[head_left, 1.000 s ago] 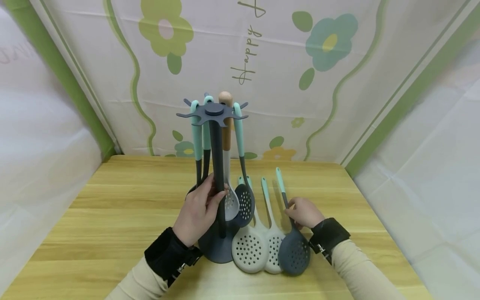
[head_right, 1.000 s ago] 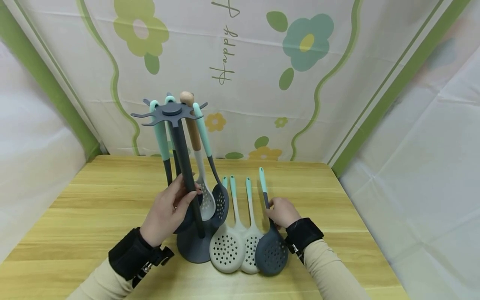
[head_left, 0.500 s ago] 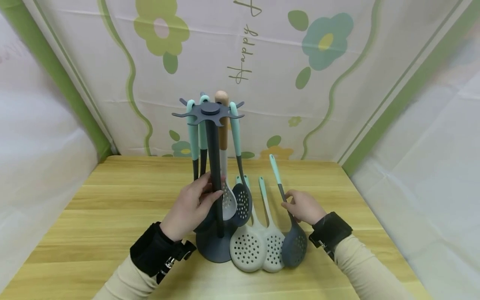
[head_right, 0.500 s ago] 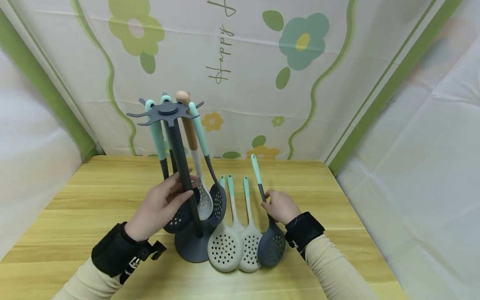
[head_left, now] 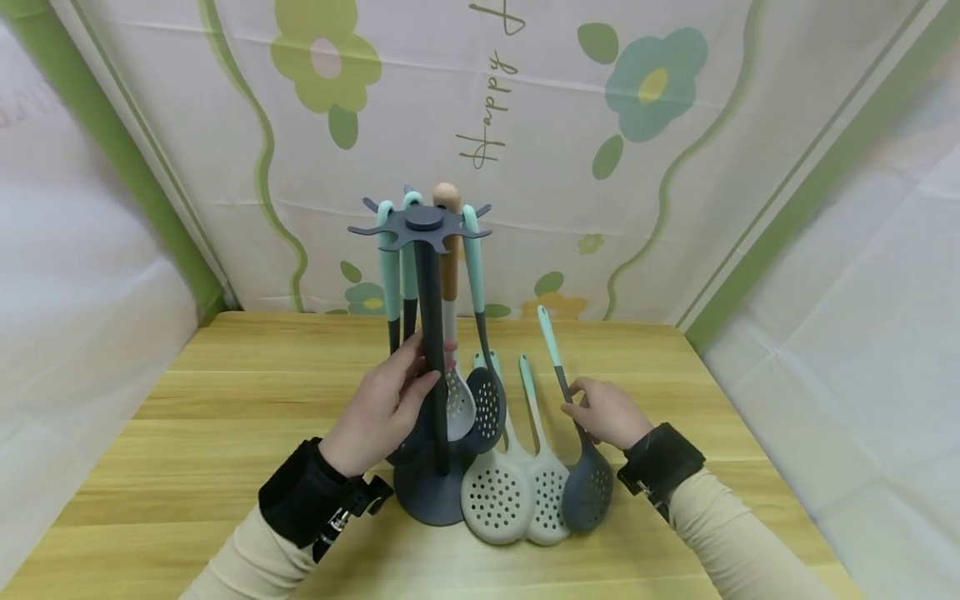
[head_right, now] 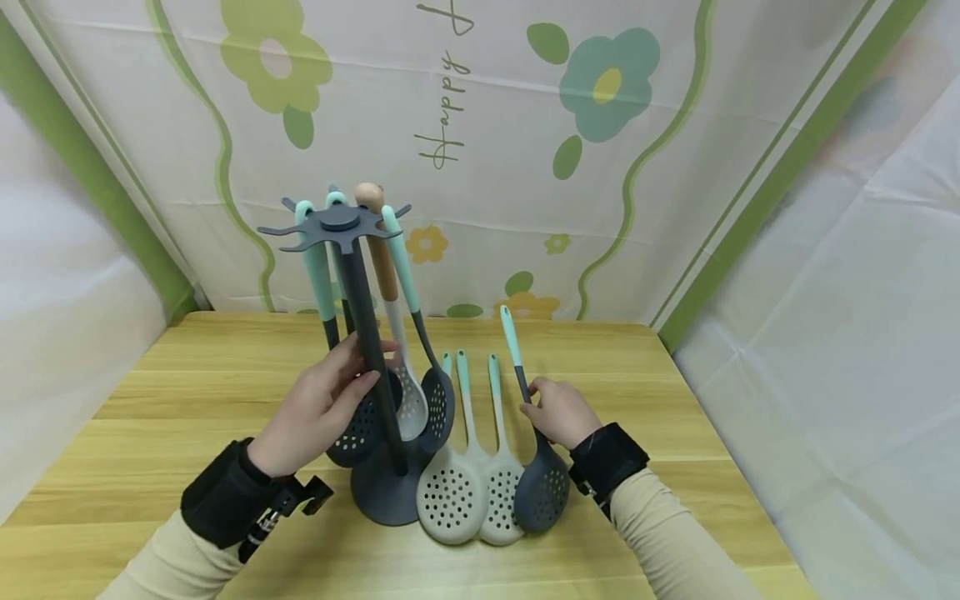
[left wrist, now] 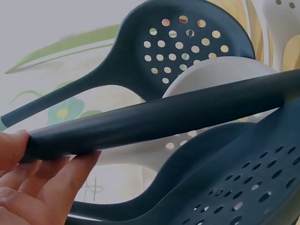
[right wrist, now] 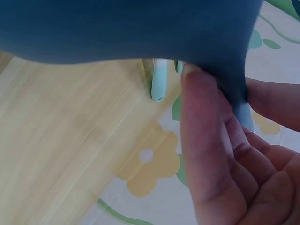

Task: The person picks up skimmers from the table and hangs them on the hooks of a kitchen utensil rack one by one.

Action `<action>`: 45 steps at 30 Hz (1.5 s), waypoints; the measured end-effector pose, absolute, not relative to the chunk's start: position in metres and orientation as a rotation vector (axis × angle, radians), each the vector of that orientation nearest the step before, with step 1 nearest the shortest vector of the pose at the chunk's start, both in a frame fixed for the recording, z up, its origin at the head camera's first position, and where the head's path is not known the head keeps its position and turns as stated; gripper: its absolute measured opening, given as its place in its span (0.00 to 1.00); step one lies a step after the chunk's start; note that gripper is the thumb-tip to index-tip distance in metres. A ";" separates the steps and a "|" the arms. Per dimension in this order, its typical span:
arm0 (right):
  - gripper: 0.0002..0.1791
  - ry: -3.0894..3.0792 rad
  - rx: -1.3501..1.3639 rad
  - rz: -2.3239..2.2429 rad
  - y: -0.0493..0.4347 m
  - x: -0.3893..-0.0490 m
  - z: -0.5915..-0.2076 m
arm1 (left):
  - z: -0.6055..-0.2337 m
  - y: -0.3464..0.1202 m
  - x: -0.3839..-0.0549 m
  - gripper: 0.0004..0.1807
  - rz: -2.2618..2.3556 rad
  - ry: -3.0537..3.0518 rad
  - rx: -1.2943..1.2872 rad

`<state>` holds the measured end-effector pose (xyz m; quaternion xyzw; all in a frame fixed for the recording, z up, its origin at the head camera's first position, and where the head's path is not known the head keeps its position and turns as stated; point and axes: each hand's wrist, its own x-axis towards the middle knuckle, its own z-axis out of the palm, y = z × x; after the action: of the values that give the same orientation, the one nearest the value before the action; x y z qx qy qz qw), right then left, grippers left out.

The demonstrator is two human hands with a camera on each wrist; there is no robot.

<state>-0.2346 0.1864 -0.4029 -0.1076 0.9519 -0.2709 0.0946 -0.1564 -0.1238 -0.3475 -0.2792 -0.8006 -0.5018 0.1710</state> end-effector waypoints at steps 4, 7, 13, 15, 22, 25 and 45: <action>0.18 2.830 -0.324 -0.804 0.186 -0.234 -0.403 | -0.348 -0.123 -0.157 0.21 -1.408 -2.272 -0.787; 0.18 2.839 -0.330 -0.807 0.186 -0.234 -0.403 | -0.348 -0.123 -0.156 0.20 -1.379 -2.245 -0.796; 0.18 2.856 -0.358 -0.811 0.185 -0.233 -0.401 | -0.351 -0.121 -0.157 0.20 -1.317 -2.213 -0.778; 0.18 2.857 -0.361 -0.812 0.185 -0.233 -0.400 | -0.352 -0.120 -0.157 0.21 -1.303 -2.208 -0.764; 0.18 2.872 -0.364 -0.791 0.185 -0.231 -0.399 | -0.353 -0.115 -0.158 0.21 -1.241 -2.183 -0.709; 0.19 2.878 -0.381 -0.791 0.185 -0.230 -0.397 | -0.353 -0.113 -0.158 0.18 -1.195 -2.172 -0.682; 0.20 2.933 -0.515 -0.789 0.183 -0.221 -0.385 | -0.355 -0.110 -0.157 0.18 -1.153 -2.167 -0.629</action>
<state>-0.2210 0.1826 -0.3850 -0.1672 0.9517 -0.2559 0.0303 -0.1572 -0.1103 -0.3548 -0.2367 -0.8160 -0.4343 0.2991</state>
